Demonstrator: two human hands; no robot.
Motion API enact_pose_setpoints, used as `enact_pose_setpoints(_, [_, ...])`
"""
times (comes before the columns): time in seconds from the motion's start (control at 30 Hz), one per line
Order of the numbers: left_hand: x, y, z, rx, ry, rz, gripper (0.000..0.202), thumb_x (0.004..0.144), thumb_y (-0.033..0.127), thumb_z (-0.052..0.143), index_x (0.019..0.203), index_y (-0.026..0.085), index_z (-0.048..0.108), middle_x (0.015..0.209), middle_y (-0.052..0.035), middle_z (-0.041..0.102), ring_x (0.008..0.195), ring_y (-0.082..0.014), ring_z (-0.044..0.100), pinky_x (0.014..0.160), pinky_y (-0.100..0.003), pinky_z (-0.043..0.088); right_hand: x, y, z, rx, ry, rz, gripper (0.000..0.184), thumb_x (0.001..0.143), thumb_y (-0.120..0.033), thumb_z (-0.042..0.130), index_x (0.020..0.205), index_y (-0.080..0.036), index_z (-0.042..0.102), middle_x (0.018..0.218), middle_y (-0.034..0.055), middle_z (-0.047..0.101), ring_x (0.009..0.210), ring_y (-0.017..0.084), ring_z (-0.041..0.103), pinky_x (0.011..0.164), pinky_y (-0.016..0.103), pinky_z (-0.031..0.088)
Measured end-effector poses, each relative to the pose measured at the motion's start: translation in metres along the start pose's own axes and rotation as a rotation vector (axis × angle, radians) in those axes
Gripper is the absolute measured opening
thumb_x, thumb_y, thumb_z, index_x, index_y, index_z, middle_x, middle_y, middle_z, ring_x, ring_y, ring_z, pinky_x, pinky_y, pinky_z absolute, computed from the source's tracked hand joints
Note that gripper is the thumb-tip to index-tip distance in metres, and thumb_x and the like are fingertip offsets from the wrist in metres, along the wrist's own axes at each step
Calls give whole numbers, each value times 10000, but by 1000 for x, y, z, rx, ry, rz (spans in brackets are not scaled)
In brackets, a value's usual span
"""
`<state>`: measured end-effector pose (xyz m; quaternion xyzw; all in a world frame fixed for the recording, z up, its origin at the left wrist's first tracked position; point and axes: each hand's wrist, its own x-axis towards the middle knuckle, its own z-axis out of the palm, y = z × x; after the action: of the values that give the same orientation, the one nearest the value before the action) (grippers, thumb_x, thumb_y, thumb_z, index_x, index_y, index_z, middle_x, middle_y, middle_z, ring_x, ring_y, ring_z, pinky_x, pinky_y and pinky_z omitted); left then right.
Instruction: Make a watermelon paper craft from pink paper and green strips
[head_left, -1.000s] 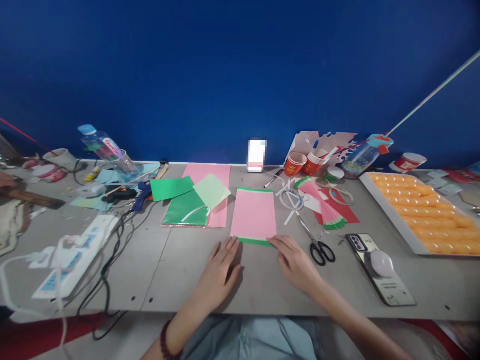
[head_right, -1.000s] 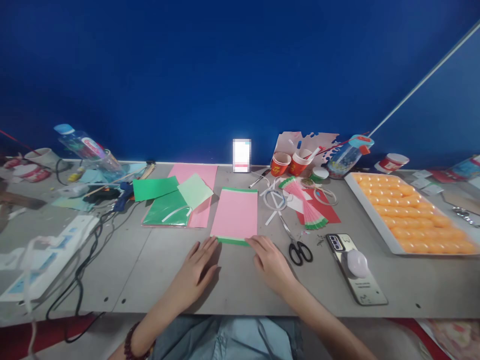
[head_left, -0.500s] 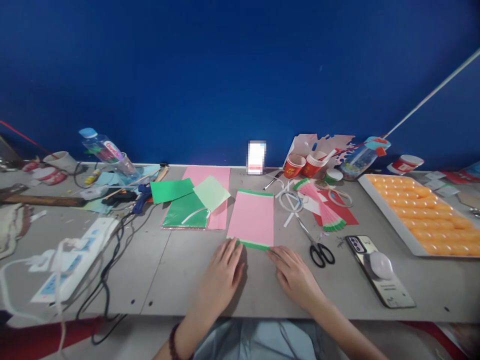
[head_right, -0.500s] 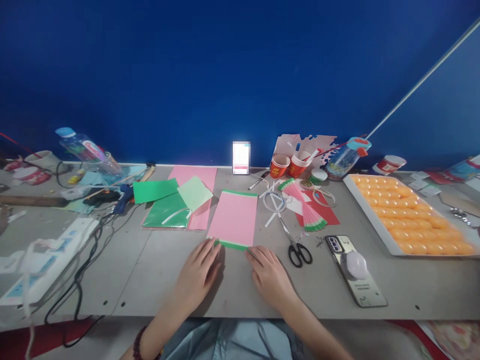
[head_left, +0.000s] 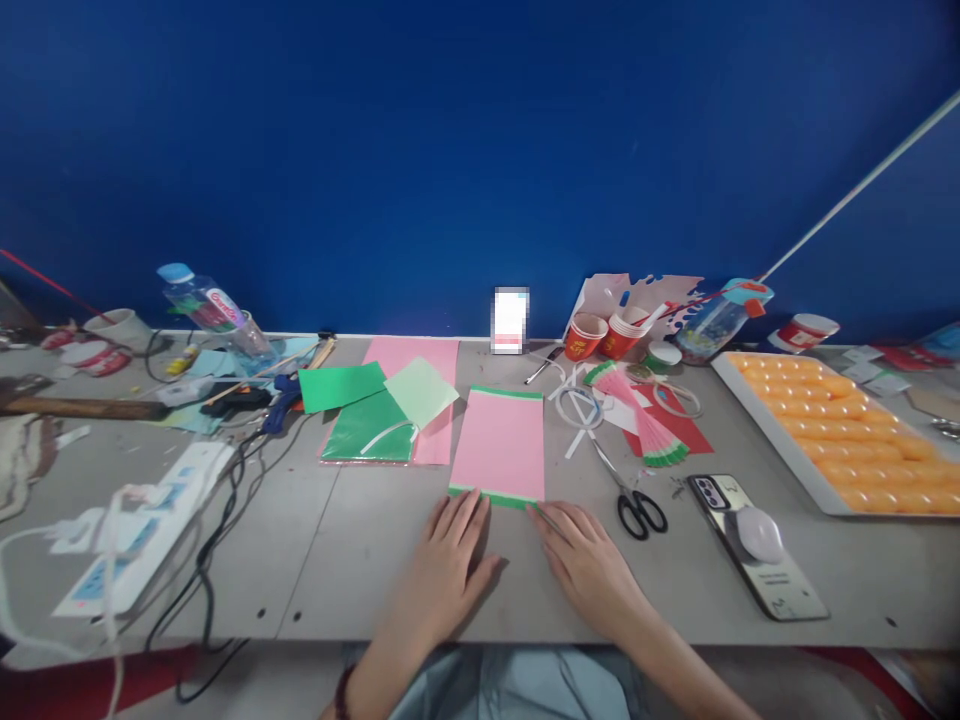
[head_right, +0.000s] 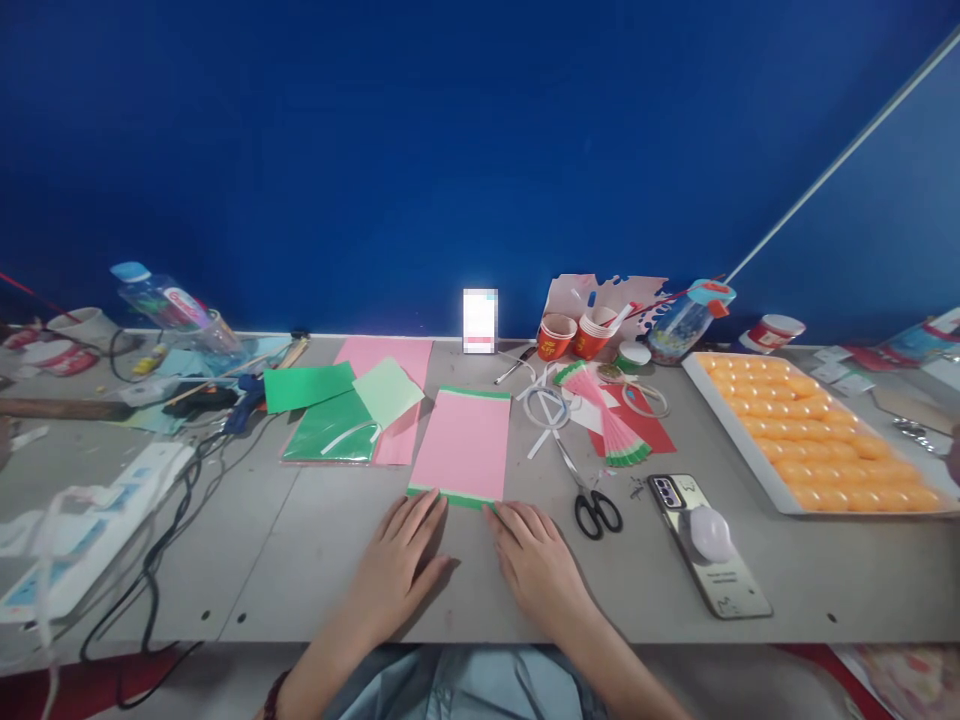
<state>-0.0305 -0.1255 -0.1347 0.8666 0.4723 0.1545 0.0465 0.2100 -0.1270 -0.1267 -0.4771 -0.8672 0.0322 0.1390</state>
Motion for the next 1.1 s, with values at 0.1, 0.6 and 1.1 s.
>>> enact_pose_setpoints(0.1, [-2,0,-1,-18,9,-54,527,942,352,437,1443,206,363,1441,-96,430,1312,-274,389,1084,-452,354,0,-3,0,-2,12,8,426,903,-150,435,1313,-204,539,1223,92,622,1122,232,538,961,418,470])
enact_pose_setpoints(0.6, [0,2,-5,-51,-5,71,505,927,244,436,1426,185,385,1427,-84,471,1308,-230,422,1113,-431,349,4,10,8,-79,140,155,366,922,-222,443,1259,-167,573,1259,102,614,1162,266,510,958,455,435])
enact_pose_setpoints(1.1, [3,4,-8,-37,-55,44,600,920,329,473,1475,193,291,1534,-102,293,1397,-269,303,1140,-501,272,181,117,-18,-307,-85,76,390,911,-37,368,1251,-132,535,1268,124,574,1139,219,492,938,324,373])
